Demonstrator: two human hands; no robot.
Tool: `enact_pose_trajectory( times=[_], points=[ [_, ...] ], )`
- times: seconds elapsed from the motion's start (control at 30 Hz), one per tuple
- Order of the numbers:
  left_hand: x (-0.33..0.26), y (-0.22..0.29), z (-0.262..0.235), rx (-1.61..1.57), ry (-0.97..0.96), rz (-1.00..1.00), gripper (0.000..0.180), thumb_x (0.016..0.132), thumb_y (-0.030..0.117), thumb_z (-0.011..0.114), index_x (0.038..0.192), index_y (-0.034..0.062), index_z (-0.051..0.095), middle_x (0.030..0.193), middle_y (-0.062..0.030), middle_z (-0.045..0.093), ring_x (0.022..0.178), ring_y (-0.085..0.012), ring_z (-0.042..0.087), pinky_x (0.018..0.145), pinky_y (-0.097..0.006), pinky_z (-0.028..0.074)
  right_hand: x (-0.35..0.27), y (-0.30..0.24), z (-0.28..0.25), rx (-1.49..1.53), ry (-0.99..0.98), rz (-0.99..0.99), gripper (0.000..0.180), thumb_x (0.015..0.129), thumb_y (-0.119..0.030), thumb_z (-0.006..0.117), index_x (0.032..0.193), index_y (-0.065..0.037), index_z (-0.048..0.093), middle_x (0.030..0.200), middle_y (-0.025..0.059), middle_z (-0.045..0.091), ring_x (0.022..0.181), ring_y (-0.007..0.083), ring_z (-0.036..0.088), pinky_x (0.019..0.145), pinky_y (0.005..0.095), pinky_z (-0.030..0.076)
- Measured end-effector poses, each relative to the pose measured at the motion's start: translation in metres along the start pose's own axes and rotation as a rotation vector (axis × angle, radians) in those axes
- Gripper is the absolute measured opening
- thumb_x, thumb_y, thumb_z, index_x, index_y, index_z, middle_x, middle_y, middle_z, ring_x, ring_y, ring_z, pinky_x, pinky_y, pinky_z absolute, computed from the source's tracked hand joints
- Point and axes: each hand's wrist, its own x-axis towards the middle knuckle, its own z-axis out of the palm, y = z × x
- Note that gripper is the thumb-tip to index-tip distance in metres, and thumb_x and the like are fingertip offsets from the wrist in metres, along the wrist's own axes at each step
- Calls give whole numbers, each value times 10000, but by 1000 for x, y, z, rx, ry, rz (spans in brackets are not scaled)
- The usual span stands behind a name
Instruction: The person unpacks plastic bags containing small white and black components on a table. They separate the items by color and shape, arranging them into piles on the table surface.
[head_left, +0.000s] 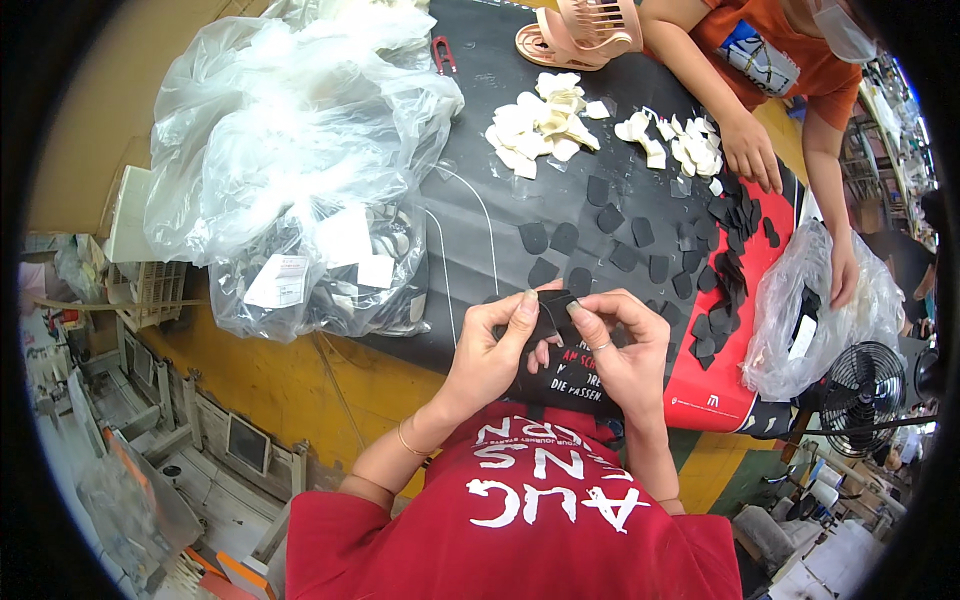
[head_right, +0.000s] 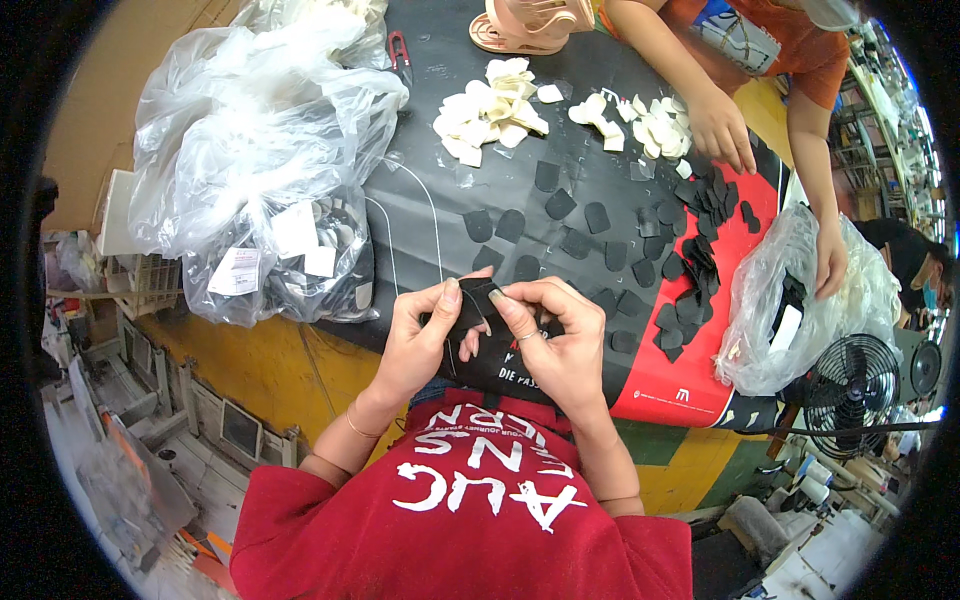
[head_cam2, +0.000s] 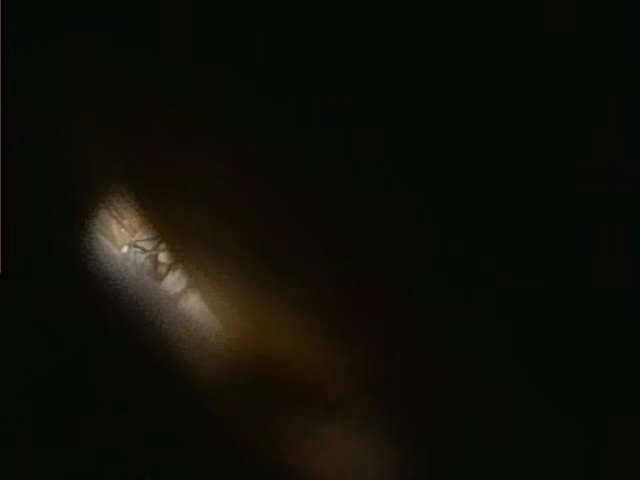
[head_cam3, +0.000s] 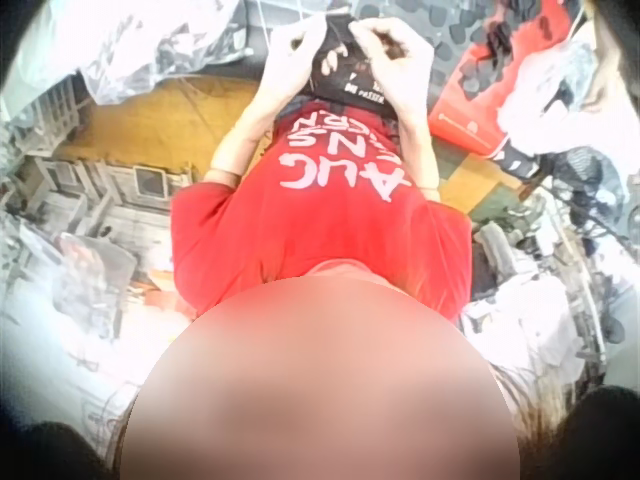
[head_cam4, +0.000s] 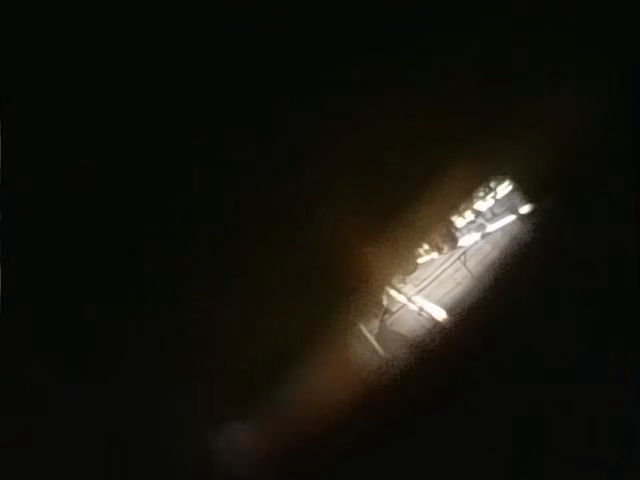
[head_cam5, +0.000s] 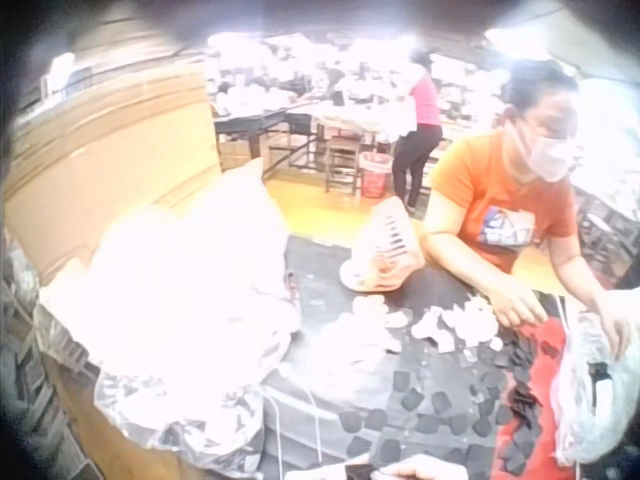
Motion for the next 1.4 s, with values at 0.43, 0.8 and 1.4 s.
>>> enact_pose_trajectory(
  times=[0.43, 0.8, 1.4],
  points=[
    [-38, 18, 4, -343, -104, -258, 462, 1076, 334, 420, 1105, -64, 651, 725, -62, 648, 465, -75, 473, 467, -212, 391, -35, 3, -4, -538, 55, -918, 303, 724, -142, 764, 1023, -124, 714, 957, -33, 611, 869, 157, 557, 745, 338, 427],
    [-30, 22, -24, -244, 137, -16, 267, 1022, 196, 555, 879, -8, 651, 579, 44, 495, 441, -27, 442, 424, -200, 330, -27, -7, -4, -379, -131, -1028, 312, 649, -189, 741, 950, -110, 719, 901, -4, 601, 812, 176, 588, 691, 342, 458],
    [-13, 8, -19, -125, -94, -39, 323, 1059, 249, 477, 846, 17, 550, 592, 15, 480, 468, -59, 475, 443, -210, 358, -11, 9, -1, -623, -110, -952, 287, 742, -16, 732, 1019, -68, 677, 1043, 89, 699, 838, 223, 667, 656, 325, 522]
  ],
)
